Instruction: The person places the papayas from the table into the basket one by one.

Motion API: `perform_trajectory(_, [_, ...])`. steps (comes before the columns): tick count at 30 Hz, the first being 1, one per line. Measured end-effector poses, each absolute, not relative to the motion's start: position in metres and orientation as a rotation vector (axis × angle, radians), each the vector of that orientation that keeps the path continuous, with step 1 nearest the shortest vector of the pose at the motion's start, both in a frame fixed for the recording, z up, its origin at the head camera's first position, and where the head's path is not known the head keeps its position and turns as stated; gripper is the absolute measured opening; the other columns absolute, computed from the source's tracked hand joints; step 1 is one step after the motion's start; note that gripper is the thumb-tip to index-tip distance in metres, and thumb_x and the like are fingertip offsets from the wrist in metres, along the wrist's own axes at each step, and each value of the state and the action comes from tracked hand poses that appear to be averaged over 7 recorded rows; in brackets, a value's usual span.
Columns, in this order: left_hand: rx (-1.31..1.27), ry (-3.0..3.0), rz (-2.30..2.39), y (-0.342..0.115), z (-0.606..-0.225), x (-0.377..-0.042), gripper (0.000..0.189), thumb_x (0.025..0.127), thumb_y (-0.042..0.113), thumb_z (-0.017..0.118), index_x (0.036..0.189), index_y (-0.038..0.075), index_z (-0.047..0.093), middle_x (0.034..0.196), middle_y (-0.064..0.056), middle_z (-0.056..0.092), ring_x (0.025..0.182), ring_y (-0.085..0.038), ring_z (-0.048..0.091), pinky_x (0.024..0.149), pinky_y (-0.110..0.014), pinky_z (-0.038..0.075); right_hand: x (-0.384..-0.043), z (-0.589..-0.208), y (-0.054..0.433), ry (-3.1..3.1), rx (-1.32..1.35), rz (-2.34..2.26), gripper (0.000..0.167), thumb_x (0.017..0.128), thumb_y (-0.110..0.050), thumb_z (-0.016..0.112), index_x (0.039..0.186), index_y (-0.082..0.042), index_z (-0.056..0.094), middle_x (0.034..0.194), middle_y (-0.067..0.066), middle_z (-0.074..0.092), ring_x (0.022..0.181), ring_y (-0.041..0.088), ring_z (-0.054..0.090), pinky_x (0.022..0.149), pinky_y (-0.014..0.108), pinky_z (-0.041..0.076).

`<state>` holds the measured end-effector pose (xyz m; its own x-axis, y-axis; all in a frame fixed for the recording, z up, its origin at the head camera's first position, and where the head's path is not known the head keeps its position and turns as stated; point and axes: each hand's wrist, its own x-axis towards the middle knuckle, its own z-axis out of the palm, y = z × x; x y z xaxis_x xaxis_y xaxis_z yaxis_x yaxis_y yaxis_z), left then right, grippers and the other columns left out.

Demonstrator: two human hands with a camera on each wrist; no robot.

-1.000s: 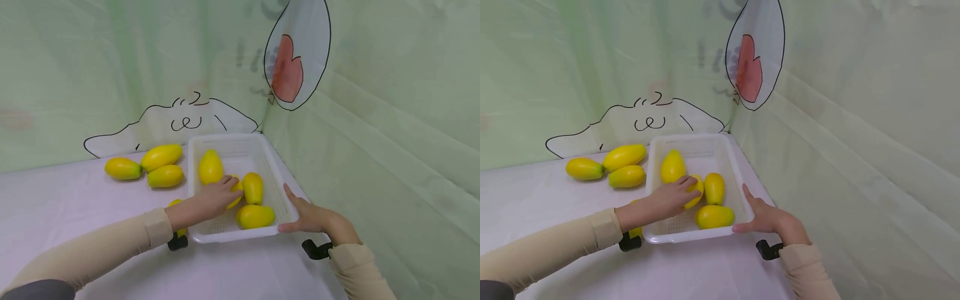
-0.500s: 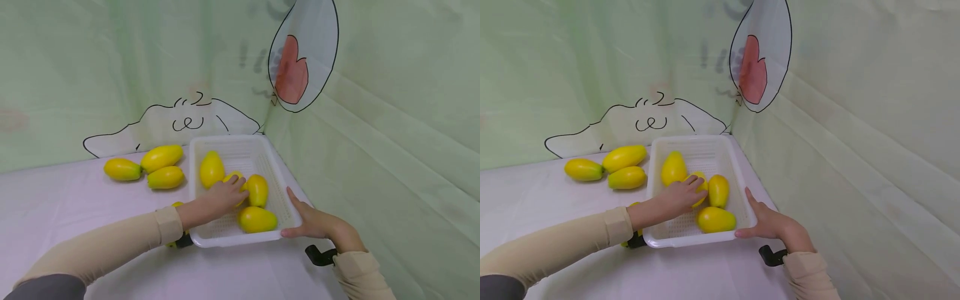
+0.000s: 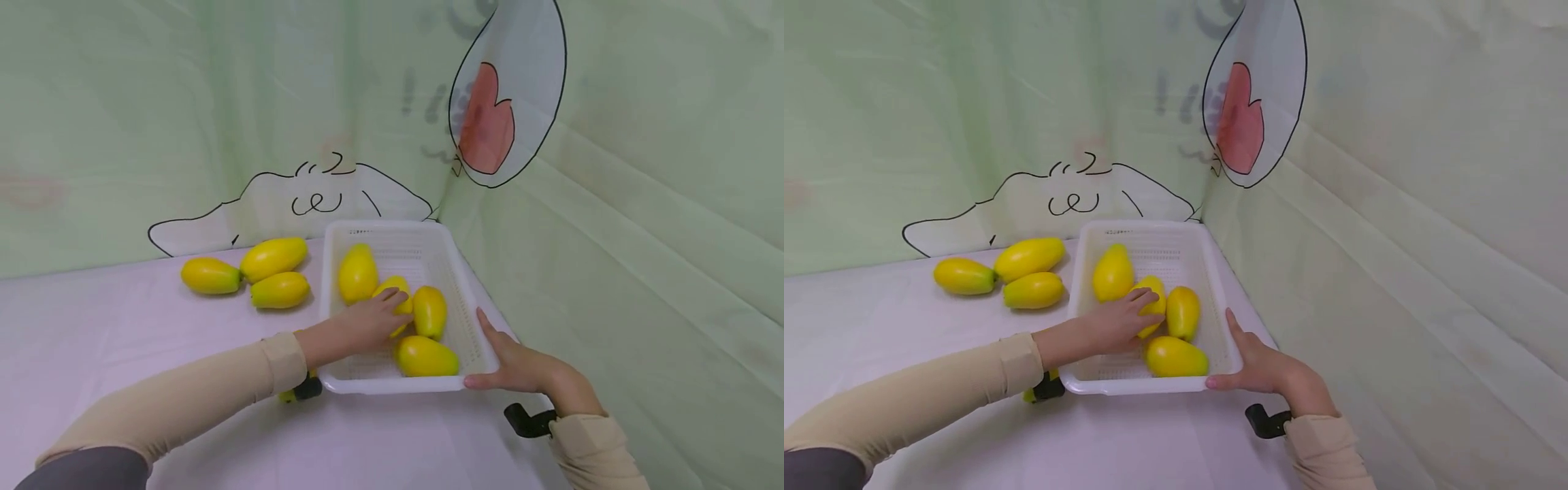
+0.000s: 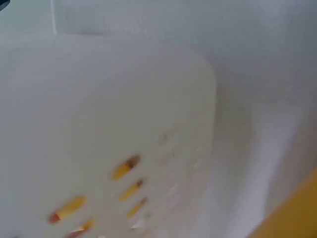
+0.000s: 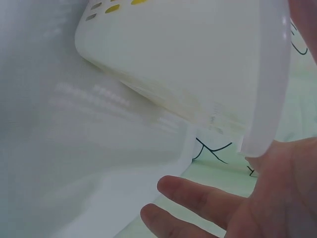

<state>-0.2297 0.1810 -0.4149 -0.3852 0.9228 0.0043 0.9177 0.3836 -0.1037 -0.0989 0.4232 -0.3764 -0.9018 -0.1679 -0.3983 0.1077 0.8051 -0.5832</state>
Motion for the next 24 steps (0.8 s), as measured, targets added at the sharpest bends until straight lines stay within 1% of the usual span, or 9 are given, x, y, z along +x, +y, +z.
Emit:
perform_trajectory(4, [-1.724,-2.523,0.152,0.189,-0.414,-0.233,0.030,0.092,0.029,0.062,0.120,0.020,0.064,0.127,-0.004,0.052,0.120,-0.023,0.047,0.095,-0.027,0.048,-0.099,-0.377,0.426,2.556,-0.045,-0.862,0.124,0.075,-0.047,0.075,0.150,-0.005,-0.014,0.151,0.027,0.023,0.125,0.037,0.037,0.103,0.065,0.031])
perform_trajectory(6, [-1.697,-2.541,0.196,0.191,-0.415,-0.235,0.030,0.093,0.023,0.060,0.122,0.020,0.062,0.132,-0.005,0.050,0.127,-0.026,0.045,0.093,-0.031,0.051,-0.099,-0.378,0.426,2.555,-0.052,-0.862,0.124,0.075,-0.047,0.075,0.150,-0.004,-0.013,0.152,0.026,0.022,0.126,0.038,0.037,0.103,0.065,0.031])
perform_trajectory(8, [-1.656,-2.576,0.218,0.191,-0.418,-0.238,0.033,0.094,0.016,0.058,0.127,0.020,0.059,0.139,-0.007,0.046,0.135,-0.028,0.040,0.095,-0.037,0.051,-0.100,-0.380,0.425,2.548,-0.052,-0.859,0.123,0.075,-0.047,0.075,0.150,-0.005,-0.012,0.152,0.026,0.020,0.127,0.038,0.035,0.104,0.065,0.030])
perform_trajectory(11, [-1.589,-2.615,0.220,0.188,-0.424,-0.245,0.036,0.095,0.008,0.055,0.129,0.020,0.056,0.143,-0.007,0.042,0.138,-0.029,0.036,0.096,-0.039,0.050,-0.101,-0.381,0.422,2.536,-0.028,-0.841,0.124,0.074,-0.049,0.075,0.151,-0.007,-0.012,0.151,0.026,0.020,0.128,0.039,0.033,0.103,0.065,0.031])
perform_trajectory(14, [-1.546,-2.592,0.214,0.187,-0.428,-0.251,0.035,0.093,0.010,0.058,0.127,0.020,0.057,0.139,-0.007,0.044,0.130,-0.027,0.043,0.094,-0.034,0.051,-0.100,-0.383,0.420,2.526,0.001,-0.819,0.124,0.074,-0.050,0.075,0.151,-0.009,-0.012,0.151,0.025,0.020,0.129,0.039,0.033,0.102,0.065,0.033])
perform_trajectory(16, [-1.520,-2.557,0.239,0.188,-0.429,-0.253,0.033,0.093,0.012,0.060,0.124,0.021,0.058,0.135,-0.007,0.046,0.119,-0.024,0.048,0.086,-0.029,0.053,-0.099,-0.384,0.420,2.531,0.011,-0.801,0.125,0.073,-0.051,0.075,0.151,-0.009,-0.013,0.151,0.025,0.021,0.128,0.039,0.034,0.102,0.065,0.033])
perform_trajectory(19, [-1.485,-2.532,0.297,0.191,-0.430,-0.255,0.035,0.092,0.013,0.062,0.125,0.020,0.057,0.129,-0.008,0.047,0.104,-0.022,0.048,0.077,-0.025,0.053,-0.099,-0.385,0.421,2.548,0.022,-0.783,0.125,0.073,-0.053,0.075,0.151,-0.010,-0.013,0.150,0.025,0.022,0.126,0.038,0.036,0.102,0.064,0.035])
perform_trajectory(21, [-1.473,-2.536,0.327,0.192,-0.429,-0.256,0.038,0.091,0.013,0.062,0.128,0.018,0.054,0.130,-0.008,0.047,0.102,-0.021,0.049,0.077,-0.024,0.053,-0.100,-0.384,0.422,2.560,0.020,-0.780,0.125,0.073,-0.053,0.075,0.151,-0.010,-0.013,0.150,0.025,0.023,0.125,0.037,0.037,0.101,0.063,0.036])
perform_trajectory(24, [-1.480,-2.550,0.337,0.193,-0.428,-0.257,0.046,0.091,0.014,0.063,0.134,0.015,0.049,0.131,-0.008,0.047,0.104,-0.020,0.051,0.084,-0.023,0.053,-0.101,-0.382,0.422,2.566,0.012,-0.788,0.125,0.073,-0.051,0.075,0.151,-0.010,-0.012,0.149,0.025,0.024,0.123,0.036,0.039,0.101,0.062,0.037])
